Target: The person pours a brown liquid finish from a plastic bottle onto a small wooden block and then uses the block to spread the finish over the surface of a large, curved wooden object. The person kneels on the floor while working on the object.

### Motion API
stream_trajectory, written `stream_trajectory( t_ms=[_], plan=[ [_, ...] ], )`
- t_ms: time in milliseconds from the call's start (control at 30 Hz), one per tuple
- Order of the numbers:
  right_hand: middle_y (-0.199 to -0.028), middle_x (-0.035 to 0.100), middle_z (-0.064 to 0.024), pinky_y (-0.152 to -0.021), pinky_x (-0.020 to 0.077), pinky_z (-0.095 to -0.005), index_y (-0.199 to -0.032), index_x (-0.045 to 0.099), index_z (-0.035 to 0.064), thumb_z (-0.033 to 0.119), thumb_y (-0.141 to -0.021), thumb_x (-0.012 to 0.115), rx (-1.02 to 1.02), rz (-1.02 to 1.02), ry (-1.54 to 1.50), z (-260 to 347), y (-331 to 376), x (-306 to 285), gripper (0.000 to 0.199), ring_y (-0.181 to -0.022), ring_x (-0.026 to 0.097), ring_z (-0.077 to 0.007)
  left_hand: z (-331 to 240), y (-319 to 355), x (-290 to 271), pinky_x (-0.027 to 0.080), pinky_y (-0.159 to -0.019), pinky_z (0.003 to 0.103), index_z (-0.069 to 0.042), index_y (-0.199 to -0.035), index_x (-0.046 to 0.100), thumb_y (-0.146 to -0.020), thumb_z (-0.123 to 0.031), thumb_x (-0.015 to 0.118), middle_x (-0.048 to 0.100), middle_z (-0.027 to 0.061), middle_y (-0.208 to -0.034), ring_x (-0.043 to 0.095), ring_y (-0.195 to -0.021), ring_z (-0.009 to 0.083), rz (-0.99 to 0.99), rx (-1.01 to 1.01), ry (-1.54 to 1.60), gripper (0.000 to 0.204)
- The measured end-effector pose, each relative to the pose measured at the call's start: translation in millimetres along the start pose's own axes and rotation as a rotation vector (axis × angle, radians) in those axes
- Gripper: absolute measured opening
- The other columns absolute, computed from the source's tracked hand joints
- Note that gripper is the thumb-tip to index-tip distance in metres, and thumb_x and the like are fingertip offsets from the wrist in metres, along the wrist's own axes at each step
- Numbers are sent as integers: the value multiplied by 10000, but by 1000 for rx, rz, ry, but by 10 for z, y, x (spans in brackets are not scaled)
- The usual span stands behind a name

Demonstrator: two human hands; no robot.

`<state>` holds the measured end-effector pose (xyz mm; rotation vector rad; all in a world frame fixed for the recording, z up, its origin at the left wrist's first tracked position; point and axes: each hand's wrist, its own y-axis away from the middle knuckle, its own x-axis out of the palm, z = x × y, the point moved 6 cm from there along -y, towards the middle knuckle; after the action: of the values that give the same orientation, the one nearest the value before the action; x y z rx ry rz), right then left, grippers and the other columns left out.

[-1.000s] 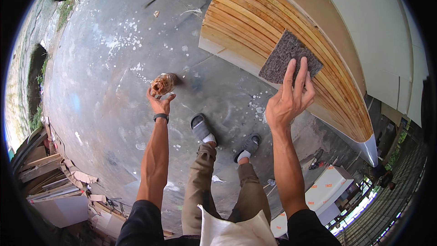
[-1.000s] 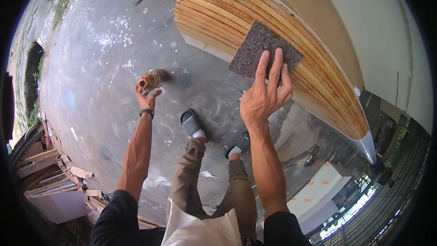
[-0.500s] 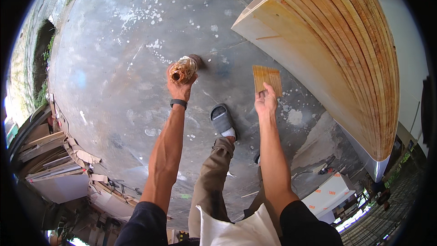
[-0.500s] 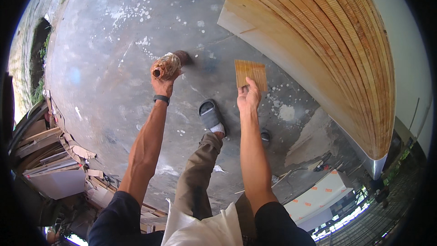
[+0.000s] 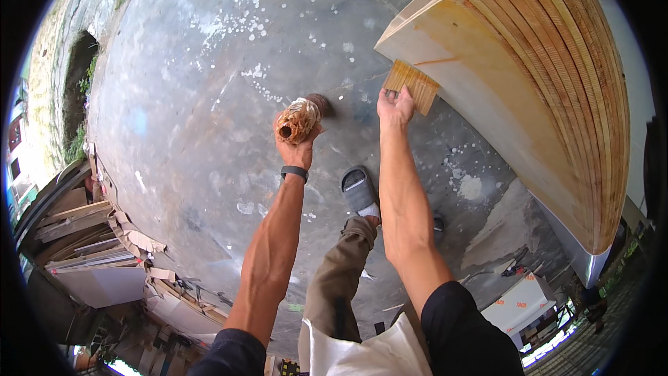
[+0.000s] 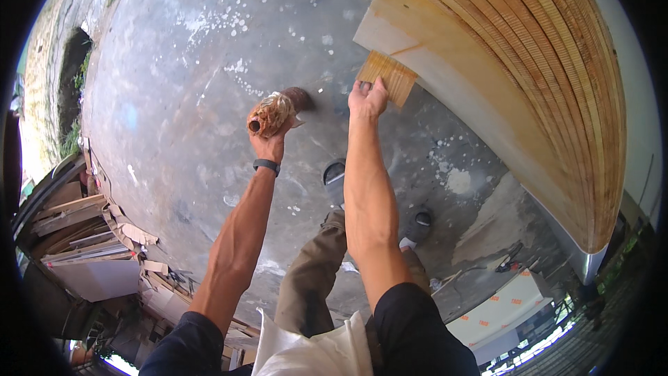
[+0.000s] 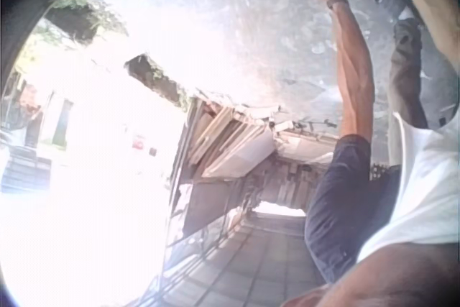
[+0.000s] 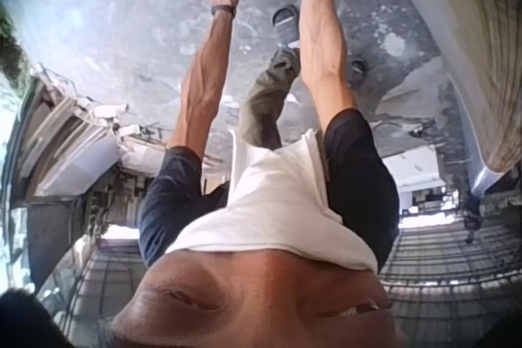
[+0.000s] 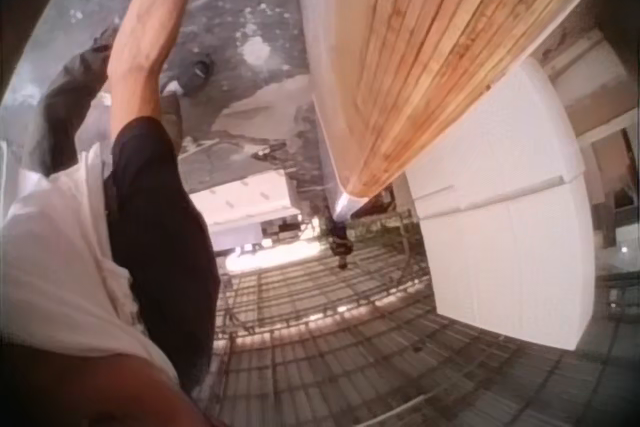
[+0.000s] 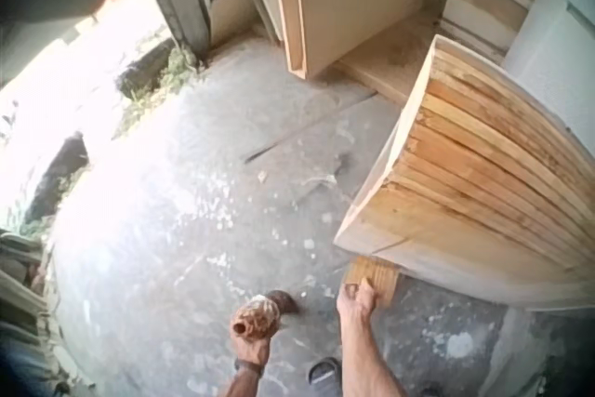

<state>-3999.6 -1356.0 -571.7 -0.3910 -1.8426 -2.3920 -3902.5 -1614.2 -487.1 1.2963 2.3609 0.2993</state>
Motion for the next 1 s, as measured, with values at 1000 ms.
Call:
stream_trajectory(
  t_ms=[1000],
  plan=[
    [-1523,403,-213,-1246,303,-447,-1410,273,-20,194,-977,699,-544,-1,282,-276,2087,1038,644,-1417,433,-287,-3,1451,-1574,488,-1056,377,10,-1366,498,-689,-99,943,621,109,-1299,612,-1185,226,-254,-290,24,818]
  ],
)
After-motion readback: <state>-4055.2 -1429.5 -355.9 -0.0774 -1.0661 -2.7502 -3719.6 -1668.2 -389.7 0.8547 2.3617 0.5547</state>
